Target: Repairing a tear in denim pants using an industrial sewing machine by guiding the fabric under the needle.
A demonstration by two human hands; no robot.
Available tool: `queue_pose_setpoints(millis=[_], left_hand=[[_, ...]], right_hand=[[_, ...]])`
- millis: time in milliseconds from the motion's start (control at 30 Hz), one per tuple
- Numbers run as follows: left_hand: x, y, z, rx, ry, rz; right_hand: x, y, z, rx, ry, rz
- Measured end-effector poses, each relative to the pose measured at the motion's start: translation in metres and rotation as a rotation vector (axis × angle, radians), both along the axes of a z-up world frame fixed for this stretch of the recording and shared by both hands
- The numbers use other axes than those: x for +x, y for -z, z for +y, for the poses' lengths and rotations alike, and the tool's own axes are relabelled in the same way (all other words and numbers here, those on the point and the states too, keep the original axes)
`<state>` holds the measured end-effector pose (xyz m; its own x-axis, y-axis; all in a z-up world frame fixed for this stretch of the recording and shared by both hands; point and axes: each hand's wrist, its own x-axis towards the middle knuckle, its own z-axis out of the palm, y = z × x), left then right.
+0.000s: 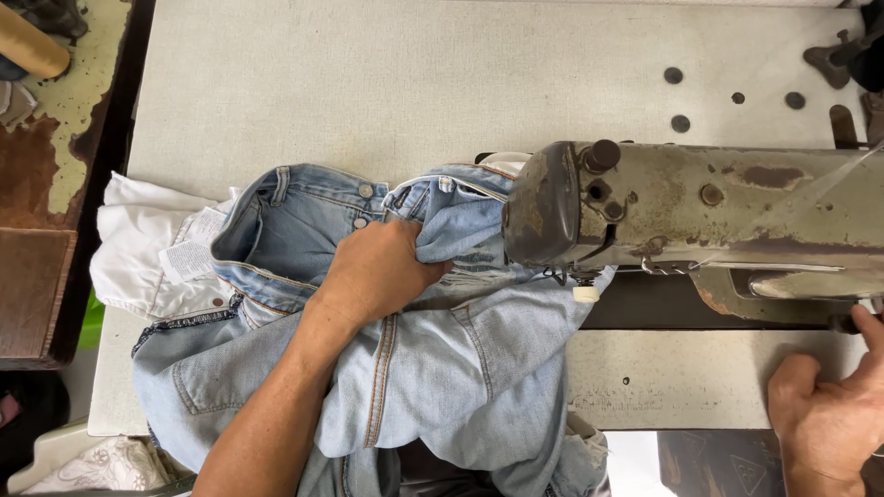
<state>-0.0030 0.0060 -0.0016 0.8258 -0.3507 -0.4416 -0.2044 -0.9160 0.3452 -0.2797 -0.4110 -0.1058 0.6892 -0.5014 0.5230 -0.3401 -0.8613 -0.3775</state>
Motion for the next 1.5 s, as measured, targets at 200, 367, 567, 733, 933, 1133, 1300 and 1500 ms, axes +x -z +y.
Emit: queue_pose_setpoints(millis=[200,367,567,733,933,1133,1300,1500], left_hand=[[0.004,0.004,0.0,-0.01,-0.016,-0.028],[0.005,0.01,0.002,-0.012,-0.017,-0.068],[0.001,0.0,0.003,-0.003,-0.018,-0.032],[-0.002,-0.002,0.006,-0.004,-0.014,-0.033],[-0.002,0.0,0.008,0.037,0.013,-0.015],[-0.009,0.004,0.006,0.031,0.002,-0.059],[-0.009,0.005,0.007,0.009,0.001,-0.076],[-0.007,0.008,0.006,0.028,0.004,-0.129]], right_hand=[[0.011,-0.014,0.015,0.15,-0.102,-0.08],[0.011,-0.011,0.002,-0.123,-0.153,-0.075],[0.014,-0.018,0.002,-0.205,-0.196,-0.036],[0.013,-0.017,0.0,-0.204,-0.18,-0.035],[0.041,-0.068,0.083,-0.073,-0.244,-0.215],[0.109,-0.12,0.205,-0.173,-1.008,0.088],[0.106,-0.106,0.202,-0.303,-0.88,0.29],[0.114,-0.099,0.205,-0.264,-0.866,0.201]])
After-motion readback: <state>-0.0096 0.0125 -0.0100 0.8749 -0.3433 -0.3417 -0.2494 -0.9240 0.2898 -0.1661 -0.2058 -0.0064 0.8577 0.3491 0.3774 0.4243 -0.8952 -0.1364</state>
